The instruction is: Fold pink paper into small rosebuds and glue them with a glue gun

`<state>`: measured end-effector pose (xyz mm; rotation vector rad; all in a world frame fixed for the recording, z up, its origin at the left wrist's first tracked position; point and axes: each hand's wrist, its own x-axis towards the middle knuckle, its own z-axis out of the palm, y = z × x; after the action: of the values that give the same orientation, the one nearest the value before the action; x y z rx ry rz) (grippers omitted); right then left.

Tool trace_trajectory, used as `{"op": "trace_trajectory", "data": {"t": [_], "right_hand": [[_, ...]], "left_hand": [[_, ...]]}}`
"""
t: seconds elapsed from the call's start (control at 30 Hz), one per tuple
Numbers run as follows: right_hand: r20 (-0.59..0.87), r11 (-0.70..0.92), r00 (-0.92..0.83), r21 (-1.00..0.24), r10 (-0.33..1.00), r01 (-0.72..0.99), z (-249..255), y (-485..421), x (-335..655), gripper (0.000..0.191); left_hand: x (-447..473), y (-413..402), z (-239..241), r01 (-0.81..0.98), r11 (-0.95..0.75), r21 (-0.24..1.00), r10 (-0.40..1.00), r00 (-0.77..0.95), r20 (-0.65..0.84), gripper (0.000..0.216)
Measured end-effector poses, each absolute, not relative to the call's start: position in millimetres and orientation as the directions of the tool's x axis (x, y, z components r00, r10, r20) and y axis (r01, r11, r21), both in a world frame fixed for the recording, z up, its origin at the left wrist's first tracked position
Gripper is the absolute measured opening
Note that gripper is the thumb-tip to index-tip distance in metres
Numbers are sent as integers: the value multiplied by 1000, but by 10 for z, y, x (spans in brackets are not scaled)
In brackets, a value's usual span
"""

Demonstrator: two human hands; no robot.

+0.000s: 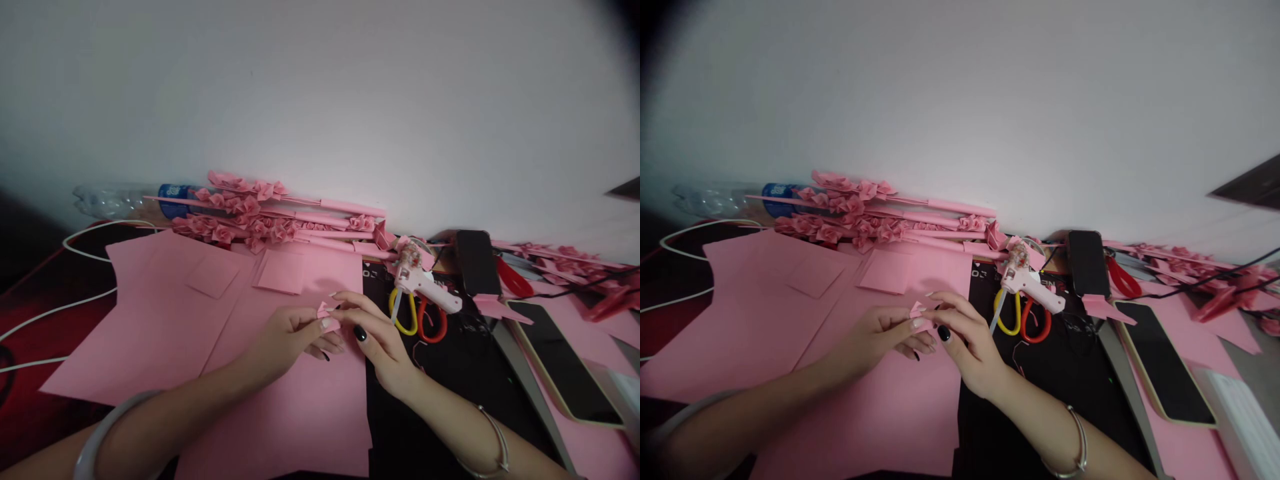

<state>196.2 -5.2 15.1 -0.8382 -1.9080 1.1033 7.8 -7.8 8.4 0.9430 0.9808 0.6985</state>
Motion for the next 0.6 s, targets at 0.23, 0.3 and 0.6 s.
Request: {"op": "trace_trajectory", "data": {"t": [0.23,0.3,0.6], "right_hand": [[317,470,-516,-860,796,197,110,-46,1973,40],[310,465,-517,-863,798,199,107,-45,1977,39],[288,389,-459,-910,841,142,104,-66,1972,37]], "left_hand": [[78,-84,107,-115,429,896,832,435,-343,23],[78,-89,114,-112,416,902,832,448,-328,24],[83,-95,68,-75,358,931,841,458,-287,24]]}}
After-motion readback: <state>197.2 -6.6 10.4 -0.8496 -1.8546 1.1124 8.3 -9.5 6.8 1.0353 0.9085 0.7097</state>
